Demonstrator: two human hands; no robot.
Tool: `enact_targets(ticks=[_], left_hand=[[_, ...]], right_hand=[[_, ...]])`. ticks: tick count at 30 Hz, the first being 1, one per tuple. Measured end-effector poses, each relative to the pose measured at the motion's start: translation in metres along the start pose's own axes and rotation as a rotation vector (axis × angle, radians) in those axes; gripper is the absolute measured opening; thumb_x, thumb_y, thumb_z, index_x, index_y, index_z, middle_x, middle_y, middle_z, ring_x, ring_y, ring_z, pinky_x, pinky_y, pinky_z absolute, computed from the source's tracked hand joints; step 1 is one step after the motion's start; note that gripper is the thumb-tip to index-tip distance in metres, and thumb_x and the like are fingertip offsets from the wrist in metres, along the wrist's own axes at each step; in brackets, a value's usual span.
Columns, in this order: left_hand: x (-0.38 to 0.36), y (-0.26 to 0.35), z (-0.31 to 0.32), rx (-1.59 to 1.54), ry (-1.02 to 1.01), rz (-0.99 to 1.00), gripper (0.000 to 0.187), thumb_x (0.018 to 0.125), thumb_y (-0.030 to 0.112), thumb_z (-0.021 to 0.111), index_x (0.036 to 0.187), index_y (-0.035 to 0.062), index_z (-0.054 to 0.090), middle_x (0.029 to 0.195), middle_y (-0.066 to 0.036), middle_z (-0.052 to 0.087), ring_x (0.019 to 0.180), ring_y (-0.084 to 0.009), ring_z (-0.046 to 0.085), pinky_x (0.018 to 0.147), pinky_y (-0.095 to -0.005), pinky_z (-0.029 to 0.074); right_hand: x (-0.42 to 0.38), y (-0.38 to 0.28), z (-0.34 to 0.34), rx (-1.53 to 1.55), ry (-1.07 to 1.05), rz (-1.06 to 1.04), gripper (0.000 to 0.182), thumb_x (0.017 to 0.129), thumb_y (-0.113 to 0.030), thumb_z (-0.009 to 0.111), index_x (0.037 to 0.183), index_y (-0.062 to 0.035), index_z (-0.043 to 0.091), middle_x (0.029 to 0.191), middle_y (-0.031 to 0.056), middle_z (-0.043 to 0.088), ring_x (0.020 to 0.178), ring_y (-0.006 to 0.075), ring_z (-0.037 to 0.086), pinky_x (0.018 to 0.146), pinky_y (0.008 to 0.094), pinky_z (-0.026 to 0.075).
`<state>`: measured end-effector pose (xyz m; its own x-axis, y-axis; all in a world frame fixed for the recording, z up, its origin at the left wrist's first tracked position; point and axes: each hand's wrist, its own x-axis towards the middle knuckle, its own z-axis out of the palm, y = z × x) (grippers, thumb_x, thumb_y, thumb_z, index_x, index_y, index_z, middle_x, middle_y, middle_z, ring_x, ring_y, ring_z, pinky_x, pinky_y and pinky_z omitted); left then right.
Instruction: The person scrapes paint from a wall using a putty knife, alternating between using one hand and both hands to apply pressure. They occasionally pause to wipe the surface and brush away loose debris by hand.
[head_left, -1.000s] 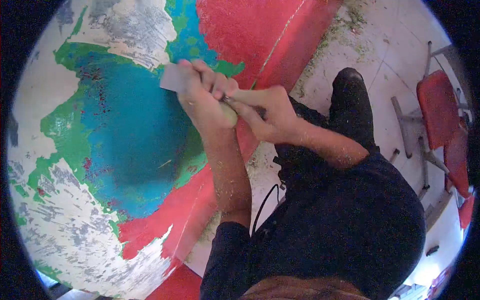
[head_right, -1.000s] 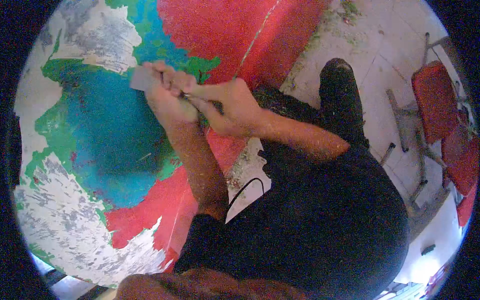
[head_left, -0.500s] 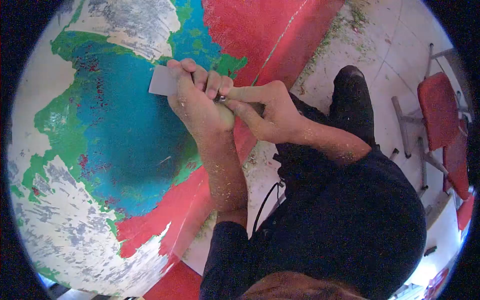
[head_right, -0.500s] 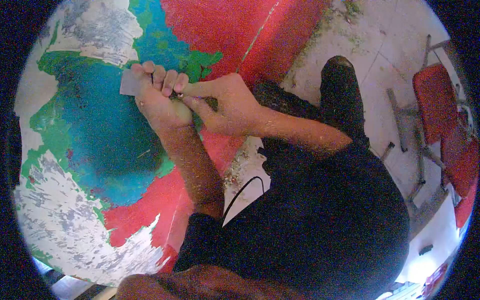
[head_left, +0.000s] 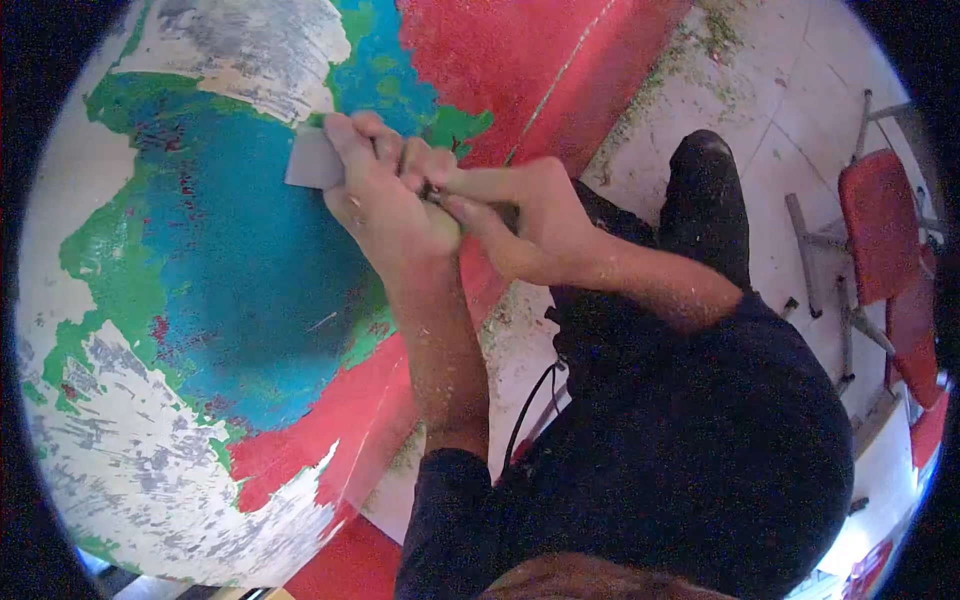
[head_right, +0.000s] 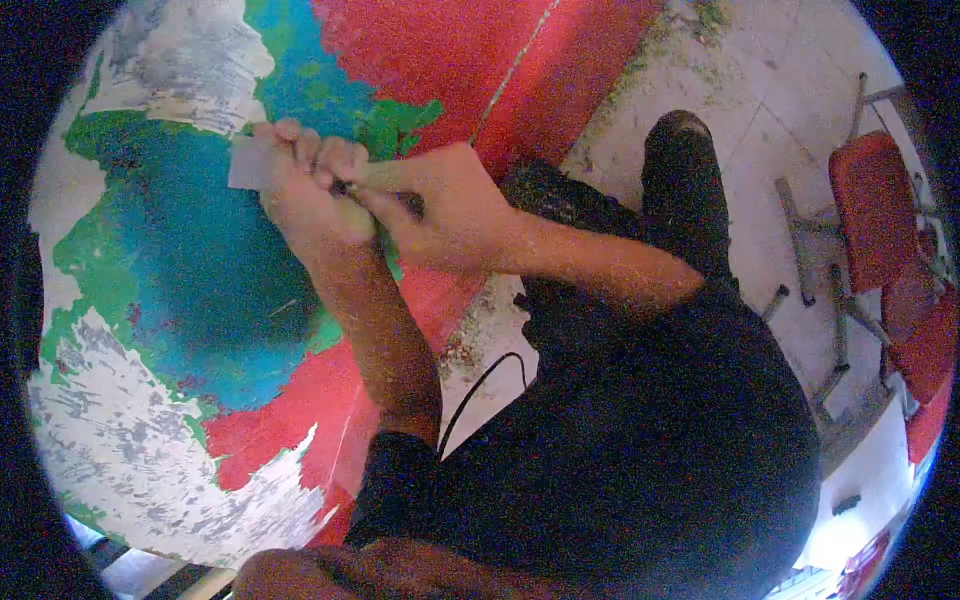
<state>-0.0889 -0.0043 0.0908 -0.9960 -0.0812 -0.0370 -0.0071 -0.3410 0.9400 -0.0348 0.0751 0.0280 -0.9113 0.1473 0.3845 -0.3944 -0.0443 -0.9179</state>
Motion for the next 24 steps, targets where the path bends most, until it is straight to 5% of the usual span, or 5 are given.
enact_targets(ticks=[15,18,20,24], left_hand=[[0.005,0.002,-0.001,0.071,-0.04,0.07,0.03,0.093,0.033,0.047,0.075,0.0083,0.043,0.058,0.002,0.027,0.045,-0.0095,0.029,0.042,-0.0258,0.031],[0.006,0.011,0.01,0.065,-0.039,0.037,0.031,0.093,0.033,0.046,0.075,0.0085,0.042,0.057,0.002,0.026,0.045,-0.01,0.029,0.042,-0.0259,0.031],[-0.006,-0.01,0.006,0.01,0.087,-0.085,0.03,0.093,0.033,0.046,0.075,0.0086,0.043,0.057,0.002,0.025,0.045,-0.0097,0.028,0.041,-0.026,0.031],[0.02,0.014,0.014,0.024,-0.107,0.115,0.031,0.093,0.034,0.046,0.075,0.009,0.043,0.056,0.003,0.026,0.043,-0.0093,0.027,0.039,-0.0267,0.031]], right_hand=[[0.008,0.002,0.004,-0.012,0.044,-0.052,0.021,0.08,-0.018,0.057,0.098,-0.0139,0.065,0.072,0.018,0.06,0.061,0.0335,0.062,0.052,0.0364,0.049],[0.002,-0.004,0.002,-0.064,0.015,-0.07,0.02,0.083,-0.005,0.058,0.102,-0.0002,0.063,0.069,0.018,0.061,0.062,0.0061,0.057,0.053,0.0249,0.046],[0.006,0.002,-0.006,-0.116,-0.015,-0.124,0.021,0.082,-0.006,0.058,0.103,-0.0012,0.063,0.07,0.0199,0.06,0.06,0.0049,0.056,0.05,0.0242,0.045],[0.007,-0.003,-0.003,-0.087,0.024,-0.082,0.021,0.082,-0.005,0.058,0.102,-0.0032,0.064,0.066,0.0192,0.058,0.053,0.0067,0.054,0.048,0.0258,0.043]])
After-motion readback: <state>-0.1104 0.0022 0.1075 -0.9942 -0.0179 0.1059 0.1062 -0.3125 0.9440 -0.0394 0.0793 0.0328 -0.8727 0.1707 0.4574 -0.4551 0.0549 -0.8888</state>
